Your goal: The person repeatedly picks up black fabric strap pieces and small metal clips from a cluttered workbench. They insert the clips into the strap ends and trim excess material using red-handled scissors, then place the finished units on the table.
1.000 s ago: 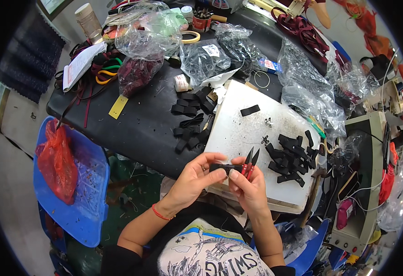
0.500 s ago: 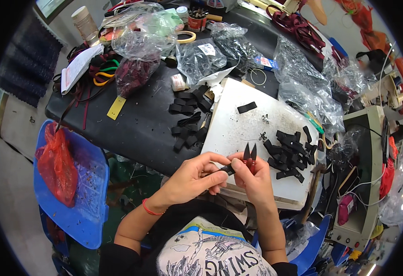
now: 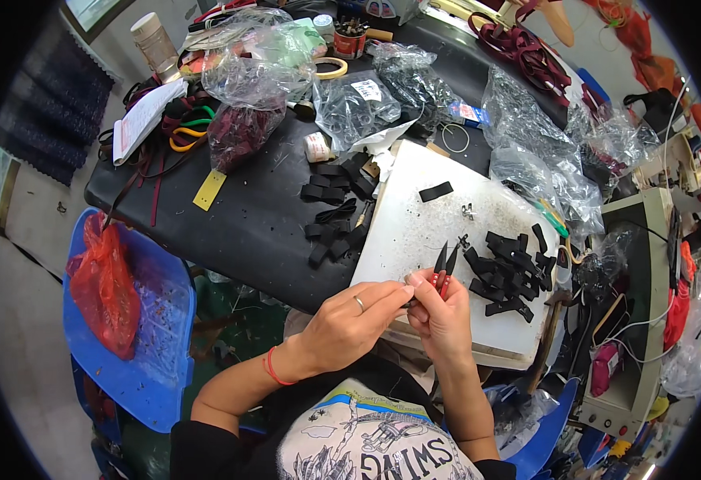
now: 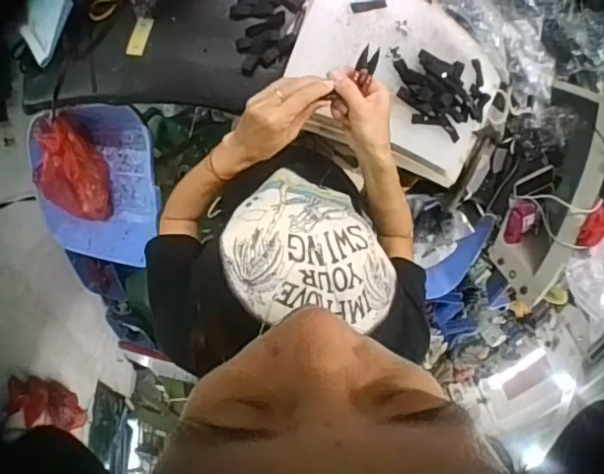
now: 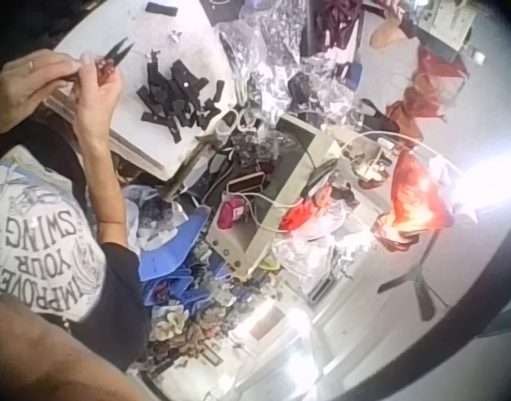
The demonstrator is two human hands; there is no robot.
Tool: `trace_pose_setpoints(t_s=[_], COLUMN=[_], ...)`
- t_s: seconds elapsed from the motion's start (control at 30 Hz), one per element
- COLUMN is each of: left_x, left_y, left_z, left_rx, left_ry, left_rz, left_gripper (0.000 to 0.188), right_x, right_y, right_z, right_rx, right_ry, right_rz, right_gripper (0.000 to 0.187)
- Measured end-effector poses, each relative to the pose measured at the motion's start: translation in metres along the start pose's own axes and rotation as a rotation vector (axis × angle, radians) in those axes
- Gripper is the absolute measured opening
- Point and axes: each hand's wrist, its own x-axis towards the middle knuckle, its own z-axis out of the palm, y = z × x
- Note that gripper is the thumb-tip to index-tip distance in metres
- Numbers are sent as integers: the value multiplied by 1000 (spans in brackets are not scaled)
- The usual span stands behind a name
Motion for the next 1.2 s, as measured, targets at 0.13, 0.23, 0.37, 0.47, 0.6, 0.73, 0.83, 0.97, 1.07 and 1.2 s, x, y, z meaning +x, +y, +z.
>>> trace_pose_setpoints(t_s=[0.13,0.23,0.37,0.47,0.6,0.73,0.83,0.97,1.07,1.2], left_x=[12,5,6,5,2,-1,-1,7,1,3], left_y=[3,-6,-7,-8,-7,1,-2,-13,-9,4], left_z=[-15,-19,-21,-23,-20,-6,-5,-27,-15,-10], left_rx=[-268,-866,-1086,-1105,-1105,-1016,-1039,-1450,-1279,-998], left_ry=[-61,-138,-140,-132,-100,40,19,-375,-298,-125], left_rz=[-301,-725,-881,-906,-878,-813,-806,-1203,-982,-858], left_gripper=[37,28,24,24,25,27,28,53,36,31], right_x=[-4,-2,-2,-5,-6,-5,-4,-7,1,-5], right_y=[4,6,2,1,0,-2,-11,-17,-14,-5], right_z=[2,-2,-9,-11,-9,-8,-10,-20,-18,-14], right_rx=[-36,-89,-53,-125,-131,-75,-50,-440,-738,-817], right_ry=[27,-22,-86,-107,-112,-137,-178,-274,-304,-37], right_rz=[-88,-143,-25,-29,-5,30,85,-149,-614,-506], right_gripper=[15,16,20,24,26,26,21,20,23,19])
